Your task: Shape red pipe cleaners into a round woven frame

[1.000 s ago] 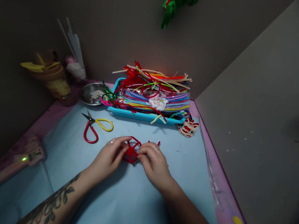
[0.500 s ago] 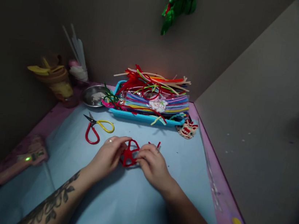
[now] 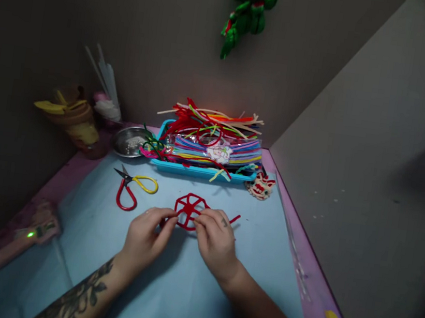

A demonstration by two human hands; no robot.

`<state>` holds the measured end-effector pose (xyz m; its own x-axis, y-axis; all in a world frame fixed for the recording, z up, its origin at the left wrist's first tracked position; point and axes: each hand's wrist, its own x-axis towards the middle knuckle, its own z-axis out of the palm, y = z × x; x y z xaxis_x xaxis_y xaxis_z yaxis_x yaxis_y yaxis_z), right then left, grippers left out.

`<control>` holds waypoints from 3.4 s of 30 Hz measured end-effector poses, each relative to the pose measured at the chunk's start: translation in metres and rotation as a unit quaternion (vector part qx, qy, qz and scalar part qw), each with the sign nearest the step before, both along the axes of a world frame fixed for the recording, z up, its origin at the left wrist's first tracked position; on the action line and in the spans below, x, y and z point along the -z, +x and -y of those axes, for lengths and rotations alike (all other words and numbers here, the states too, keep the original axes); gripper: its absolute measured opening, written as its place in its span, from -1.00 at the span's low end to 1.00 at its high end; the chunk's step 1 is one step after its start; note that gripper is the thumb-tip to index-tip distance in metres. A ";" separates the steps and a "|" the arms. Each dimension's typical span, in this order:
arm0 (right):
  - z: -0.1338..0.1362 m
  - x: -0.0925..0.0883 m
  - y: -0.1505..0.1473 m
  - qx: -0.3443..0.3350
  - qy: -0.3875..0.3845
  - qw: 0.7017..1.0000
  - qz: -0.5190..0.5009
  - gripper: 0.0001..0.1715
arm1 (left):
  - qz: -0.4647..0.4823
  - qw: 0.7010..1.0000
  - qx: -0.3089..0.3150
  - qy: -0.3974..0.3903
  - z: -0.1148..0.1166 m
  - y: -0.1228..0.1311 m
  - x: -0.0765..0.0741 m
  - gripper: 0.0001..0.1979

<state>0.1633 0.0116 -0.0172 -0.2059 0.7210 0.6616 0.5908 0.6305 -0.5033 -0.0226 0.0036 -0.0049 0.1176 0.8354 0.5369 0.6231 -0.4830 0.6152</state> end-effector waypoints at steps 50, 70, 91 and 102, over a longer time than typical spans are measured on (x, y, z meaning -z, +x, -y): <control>-0.006 0.017 -0.012 0.064 -0.113 0.972 0.196 -0.88 | 0.088 0.951 0.034 -0.293 -0.009 0.014 0.027 -0.89; -0.006 0.025 -0.020 0.085 -0.138 0.972 0.170 -0.91 | 0.070 0.947 0.032 -0.311 -0.012 0.014 0.033 -0.70; -0.002 0.018 -0.022 0.093 -0.147 0.963 0.207 -0.88 | -0.003 0.961 0.030 -0.275 -0.004 0.018 0.016 -0.70; -0.012 0.016 -0.010 0.040 -0.214 0.974 0.059 -0.80 | 0.099 0.958 -0.067 -0.261 -0.015 0.000 0.018 -0.79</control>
